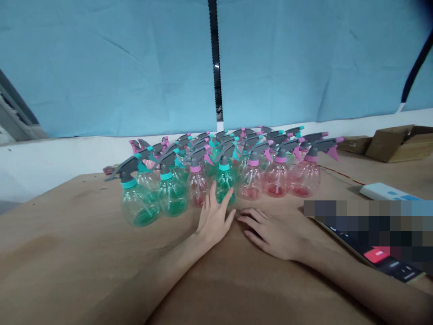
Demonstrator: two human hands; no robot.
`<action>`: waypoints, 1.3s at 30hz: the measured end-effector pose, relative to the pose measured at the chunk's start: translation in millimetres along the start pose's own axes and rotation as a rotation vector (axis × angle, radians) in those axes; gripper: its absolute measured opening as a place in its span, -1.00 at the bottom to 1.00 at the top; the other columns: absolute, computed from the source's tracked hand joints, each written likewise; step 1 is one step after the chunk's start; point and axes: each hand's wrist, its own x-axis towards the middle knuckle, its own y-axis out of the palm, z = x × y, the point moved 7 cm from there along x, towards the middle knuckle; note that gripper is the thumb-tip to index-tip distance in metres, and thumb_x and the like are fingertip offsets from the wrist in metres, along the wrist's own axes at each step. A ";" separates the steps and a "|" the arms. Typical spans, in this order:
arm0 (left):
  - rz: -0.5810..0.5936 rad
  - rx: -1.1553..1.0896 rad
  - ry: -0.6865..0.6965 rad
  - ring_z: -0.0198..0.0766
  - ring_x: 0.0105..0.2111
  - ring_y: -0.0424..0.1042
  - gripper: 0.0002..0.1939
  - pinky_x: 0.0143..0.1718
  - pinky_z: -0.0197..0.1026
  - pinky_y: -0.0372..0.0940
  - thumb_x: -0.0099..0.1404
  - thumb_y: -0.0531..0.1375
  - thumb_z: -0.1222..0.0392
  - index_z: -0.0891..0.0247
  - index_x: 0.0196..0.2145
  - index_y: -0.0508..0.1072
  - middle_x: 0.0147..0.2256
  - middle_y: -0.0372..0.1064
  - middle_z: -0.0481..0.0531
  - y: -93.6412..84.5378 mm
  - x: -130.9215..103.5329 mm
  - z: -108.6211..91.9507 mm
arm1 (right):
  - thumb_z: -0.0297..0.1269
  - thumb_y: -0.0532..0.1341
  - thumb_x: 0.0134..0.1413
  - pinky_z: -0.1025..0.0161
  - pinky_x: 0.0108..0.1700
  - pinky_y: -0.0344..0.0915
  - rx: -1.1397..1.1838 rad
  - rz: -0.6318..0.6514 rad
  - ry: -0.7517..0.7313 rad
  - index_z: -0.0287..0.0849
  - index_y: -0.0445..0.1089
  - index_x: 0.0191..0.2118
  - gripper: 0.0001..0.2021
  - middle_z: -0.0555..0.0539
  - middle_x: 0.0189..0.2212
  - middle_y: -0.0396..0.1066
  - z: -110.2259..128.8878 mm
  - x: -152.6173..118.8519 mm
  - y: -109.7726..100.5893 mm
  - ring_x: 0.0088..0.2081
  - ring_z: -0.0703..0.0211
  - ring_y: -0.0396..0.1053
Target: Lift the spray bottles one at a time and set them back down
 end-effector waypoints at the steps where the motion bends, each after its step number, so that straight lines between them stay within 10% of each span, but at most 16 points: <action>1: 0.015 -0.005 -0.003 0.20 0.20 -0.08 -0.46 0.05 0.20 0.11 0.25 0.08 0.20 0.14 0.18 0.08 0.27 -0.42 0.24 0.8 -2.1 -0.6 | -0.28 -0.01 0.21 -0.04 0.04 0.21 0.001 -0.001 -0.004 -0.15 0.19 0.08 -0.66 -0.20 -0.01 0.23 0.1 0.0 0.0 0.02 0.00 0.20; 10: 0.371 0.029 -0.085 0.18 0.22 -0.11 -0.44 0.13 0.19 -0.03 0.29 -0.01 0.02 0.33 0.18 0.13 0.24 -0.19 0.37 14.0 -36.7 -0.7 | -0.30 -0.02 0.22 -0.02 0.10 0.15 -0.003 0.037 0.019 -0.19 0.17 0.12 -0.64 -0.21 0.05 0.22 -0.9 0.4 1.8 0.09 0.02 0.16; 18: 0.559 -0.018 0.144 -0.04 0.26 -0.22 -0.40 0.19 0.13 -0.16 0.32 -0.10 -0.10 0.20 0.23 0.01 0.27 -0.22 0.17 8.0 -44.8 0.7 | -0.27 -0.04 0.24 -0.02 0.12 0.13 -0.001 0.045 0.021 -0.20 0.14 0.15 -0.62 -0.21 0.10 0.20 -1.2 0.1 2.7 0.12 0.03 0.14; 39: 0.553 -0.029 0.213 -0.08 0.25 -0.15 -0.49 0.20 0.11 -0.12 0.35 -0.09 -0.02 0.13 0.21 0.07 0.26 -0.13 0.11 3.9 -40.0 5.0 | -0.11 -0.12 0.28 -0.07 0.21 -0.05 -0.082 0.127 0.014 -0.20 0.02 0.24 -0.51 -0.18 0.22 0.04 -3.1 -3.2 10.5 0.24 -0.02 -0.08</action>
